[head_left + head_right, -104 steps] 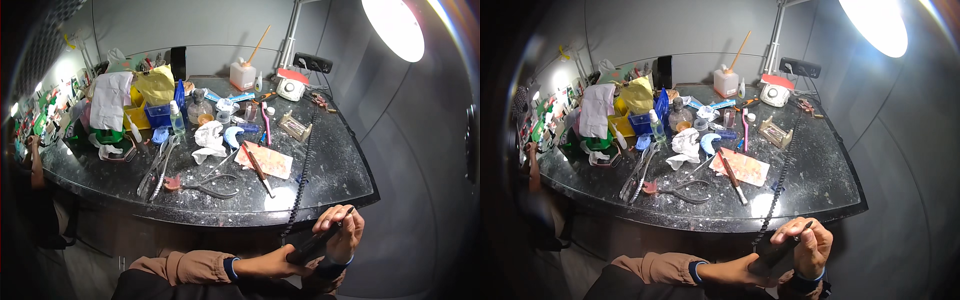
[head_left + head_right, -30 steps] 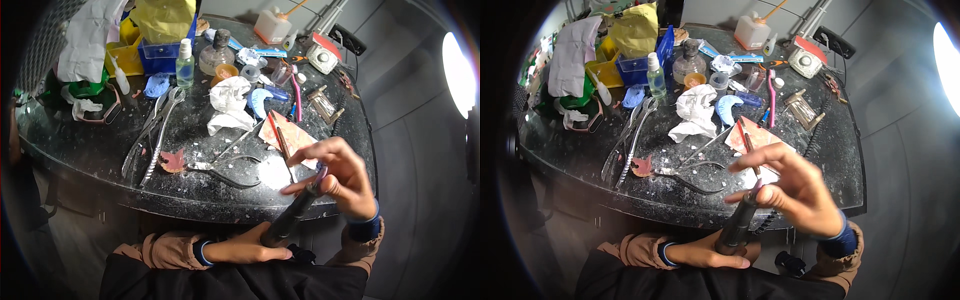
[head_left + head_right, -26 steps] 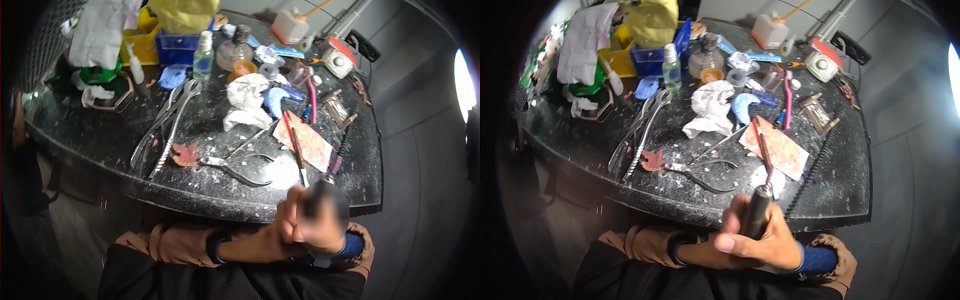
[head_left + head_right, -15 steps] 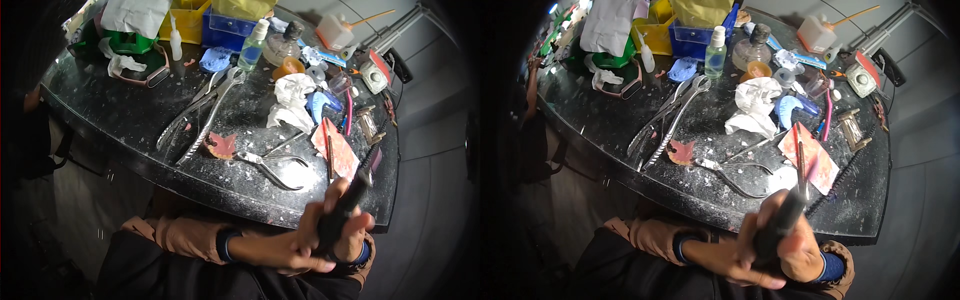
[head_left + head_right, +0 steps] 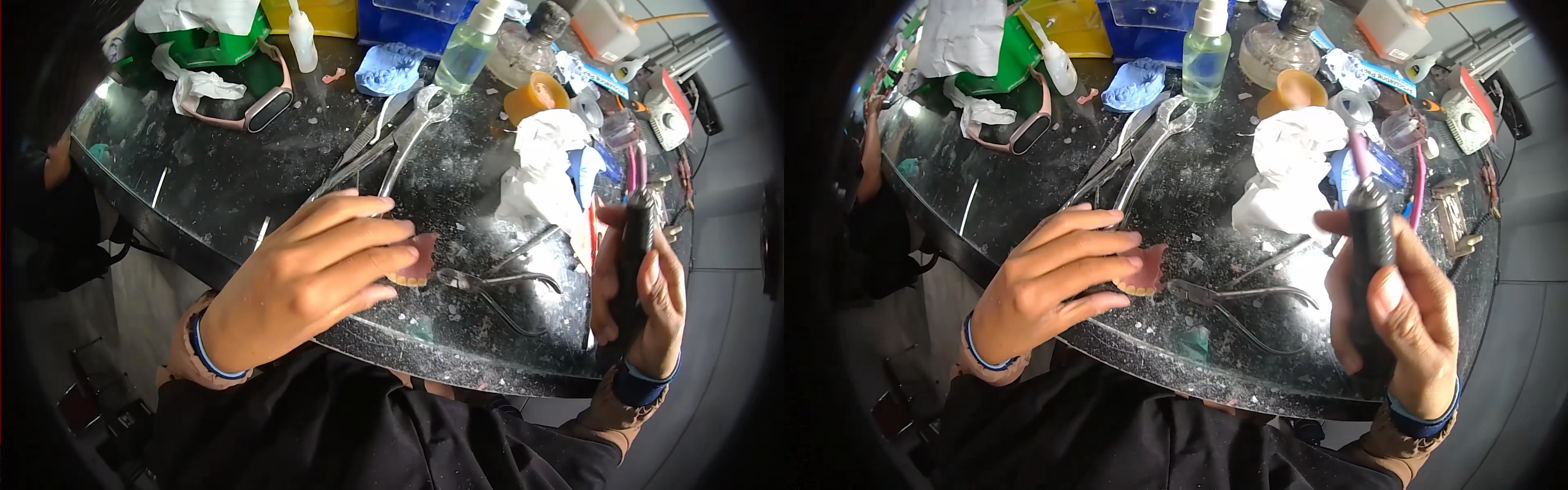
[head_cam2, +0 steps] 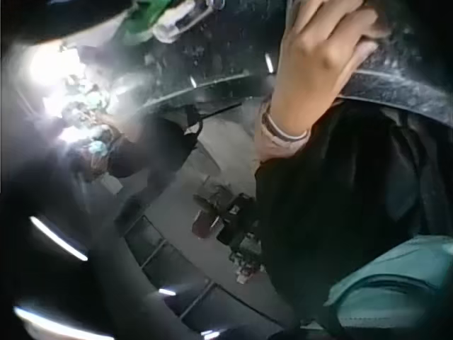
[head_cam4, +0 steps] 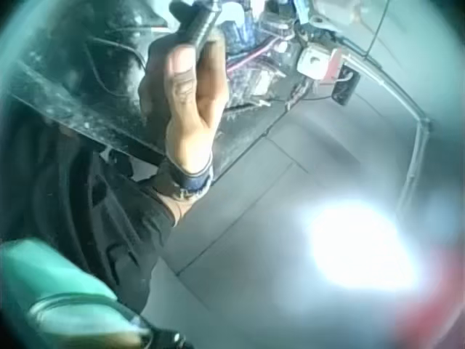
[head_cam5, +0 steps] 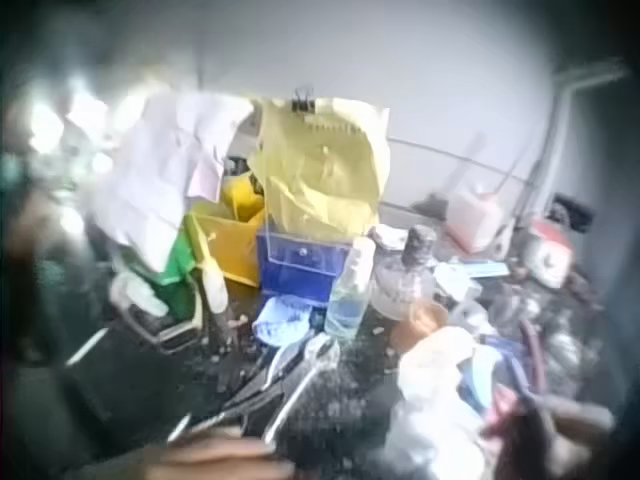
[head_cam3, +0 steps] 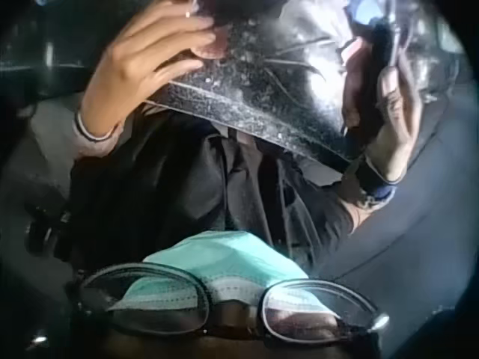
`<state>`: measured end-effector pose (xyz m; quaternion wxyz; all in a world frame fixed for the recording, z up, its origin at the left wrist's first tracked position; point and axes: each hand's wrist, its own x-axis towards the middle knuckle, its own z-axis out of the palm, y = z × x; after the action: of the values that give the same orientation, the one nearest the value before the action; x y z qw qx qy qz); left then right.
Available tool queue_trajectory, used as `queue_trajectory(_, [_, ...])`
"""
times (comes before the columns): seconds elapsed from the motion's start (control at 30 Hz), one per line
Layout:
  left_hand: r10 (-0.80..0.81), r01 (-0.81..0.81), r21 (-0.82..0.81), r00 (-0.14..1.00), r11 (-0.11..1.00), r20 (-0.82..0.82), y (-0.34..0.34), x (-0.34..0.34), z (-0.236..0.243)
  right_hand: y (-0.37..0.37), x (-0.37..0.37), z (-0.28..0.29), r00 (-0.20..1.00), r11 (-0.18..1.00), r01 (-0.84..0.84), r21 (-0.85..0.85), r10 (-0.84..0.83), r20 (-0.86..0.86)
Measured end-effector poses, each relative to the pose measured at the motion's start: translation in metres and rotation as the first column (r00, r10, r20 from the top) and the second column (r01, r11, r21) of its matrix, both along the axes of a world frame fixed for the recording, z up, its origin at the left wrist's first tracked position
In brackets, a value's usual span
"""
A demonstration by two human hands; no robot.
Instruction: The person grinds a dental prosthesis using a rotary tool, changes the attachment bit on the tool, and polishes the prosthesis further. They fit the prosthesis onto a dental mold before buffing it again with the rotary tool.
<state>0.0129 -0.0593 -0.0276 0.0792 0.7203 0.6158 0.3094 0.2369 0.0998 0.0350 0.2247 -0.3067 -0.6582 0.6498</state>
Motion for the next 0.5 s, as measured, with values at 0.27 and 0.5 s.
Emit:
queue_trajectory(0.27, [-0.032,0.032,-0.076,0.999,0.997,0.003,0.017,0.002,0.002,-0.005,-0.002,0.0,0.972,0.999,-0.047,-0.008,0.047,0.231])
queue_trajectory(0.5, [-0.044,0.063,-0.134,0.989,0.989,0.14,0.019,0.003,0.01,0.002,0.008,-0.006,0.977,0.991,-0.118,0.059,0.105,0.185])
